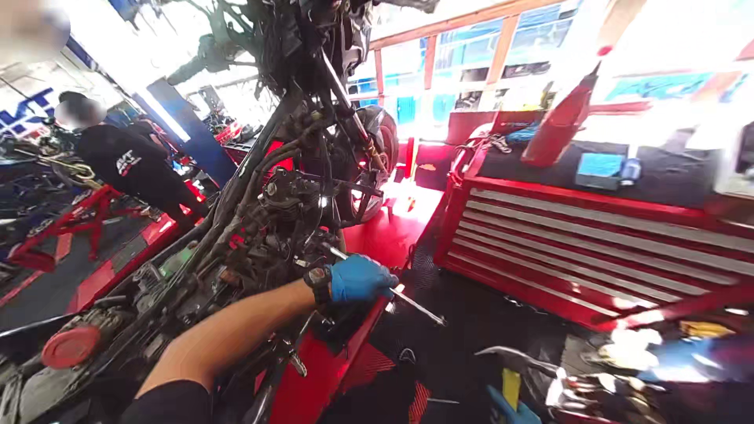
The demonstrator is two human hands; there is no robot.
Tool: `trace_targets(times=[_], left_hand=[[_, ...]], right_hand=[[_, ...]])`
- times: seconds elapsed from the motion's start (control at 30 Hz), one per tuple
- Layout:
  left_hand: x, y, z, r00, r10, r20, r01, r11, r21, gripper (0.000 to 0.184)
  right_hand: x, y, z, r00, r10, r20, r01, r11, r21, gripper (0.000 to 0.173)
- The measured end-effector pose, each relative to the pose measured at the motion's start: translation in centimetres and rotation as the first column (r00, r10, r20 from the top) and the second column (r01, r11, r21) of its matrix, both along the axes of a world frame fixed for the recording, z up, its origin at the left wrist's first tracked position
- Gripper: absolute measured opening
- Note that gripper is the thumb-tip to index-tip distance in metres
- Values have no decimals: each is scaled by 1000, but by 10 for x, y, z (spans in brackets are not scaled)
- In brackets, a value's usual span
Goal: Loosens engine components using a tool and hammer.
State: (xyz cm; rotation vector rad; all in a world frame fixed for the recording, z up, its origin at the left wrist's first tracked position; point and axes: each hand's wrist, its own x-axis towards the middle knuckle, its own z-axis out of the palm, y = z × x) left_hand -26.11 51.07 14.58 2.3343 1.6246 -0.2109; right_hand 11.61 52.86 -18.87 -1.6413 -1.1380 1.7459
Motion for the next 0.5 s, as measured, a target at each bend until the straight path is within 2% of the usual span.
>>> trace_targets(times=[0.07, 0.13, 0.23, 0.37, 0.43, 0.5], left_hand=[[-43, 36, 8, 994, -31, -108, 31, 1000, 1, 31], [-79, 61, 9, 981, -28, -193, 25, 1000, -19, 31], [-124, 93, 5, 970, 10, -241, -31, 996, -84, 35], [-160, 111, -9, 965, 87, -246, -132, 976, -174, 38], [-169, 114, -14, 960, 110, -257, -165, 965, -204, 39], [-173, 114, -18, 953, 147, -266, -210, 951, -227, 40]], right_hand=[[-46, 37, 23, 984, -21, -175, 30, 999, 45, 16], [-93, 68, 40, 943, -23, -332, 47, 997, 65, 16], [-172, 106, 65, 842, 25, -539, 21, 997, 79, 13], [-265, 130, 87, 736, 158, -658, -131, 987, 91, 19], [-300, 134, 91, 671, 205, -712, -204, 975, 89, 24], [-328, 133, 94, 611, 206, -764, -255, 965, 57, 21]])
